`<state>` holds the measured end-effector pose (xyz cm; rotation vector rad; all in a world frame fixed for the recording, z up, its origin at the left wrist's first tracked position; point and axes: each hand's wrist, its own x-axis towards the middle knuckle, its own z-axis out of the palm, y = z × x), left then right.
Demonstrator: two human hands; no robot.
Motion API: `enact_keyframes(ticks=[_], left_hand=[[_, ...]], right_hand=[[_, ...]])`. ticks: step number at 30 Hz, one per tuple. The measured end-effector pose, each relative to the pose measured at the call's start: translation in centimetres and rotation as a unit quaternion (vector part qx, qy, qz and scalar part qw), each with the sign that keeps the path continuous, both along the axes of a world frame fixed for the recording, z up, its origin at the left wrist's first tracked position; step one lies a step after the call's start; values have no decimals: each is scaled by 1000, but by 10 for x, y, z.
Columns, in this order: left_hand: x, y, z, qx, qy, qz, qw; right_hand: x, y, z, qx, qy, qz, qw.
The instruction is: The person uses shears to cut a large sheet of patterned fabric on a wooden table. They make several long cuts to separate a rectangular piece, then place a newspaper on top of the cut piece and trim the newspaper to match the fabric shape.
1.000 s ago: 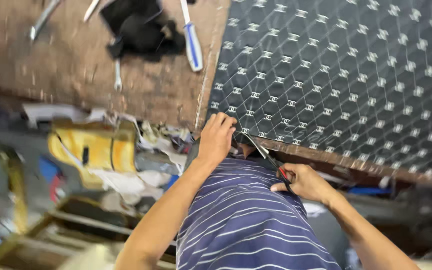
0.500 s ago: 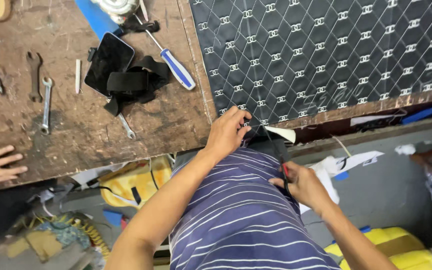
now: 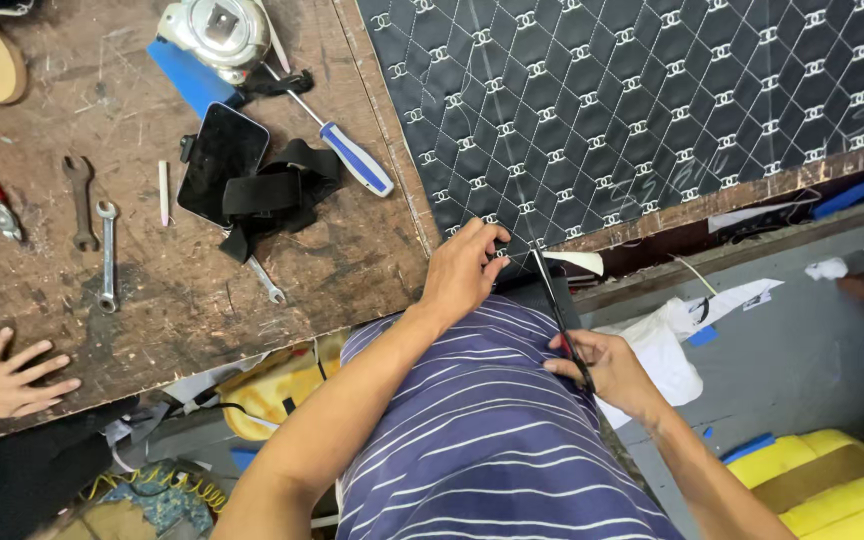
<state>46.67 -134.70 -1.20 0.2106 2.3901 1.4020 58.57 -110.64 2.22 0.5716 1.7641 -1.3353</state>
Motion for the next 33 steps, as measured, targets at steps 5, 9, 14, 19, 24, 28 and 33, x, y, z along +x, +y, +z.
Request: enact_keyframes(ticks=[5,9,14,19,24,28,33], left_hand=[[0,-2,0,13,6,-3,1000],[1,-3,-1,14,12,-7,1000],[2,-5,-2,22,8,-13,1000],[1,-6,0,28,-8,-11,1000],[1,-7,0,32,-11,-12,999],[2,-8,-1,30,-12,-10,999],[3,-9,-1,38,-19,-10,999]], right_hand=[[10,-4,-12,-33,10,-38,999],[15,-11,-14,17,36,-13,999],[15,-13,-11,-34,-32,-72,996],[13,-17,-10,40,23,-27,999],[15,-20,-6,97,37,-36,994],[15,-23,-5,78,20,-43,996],[15,-24,-4,96,14,-32,995]])
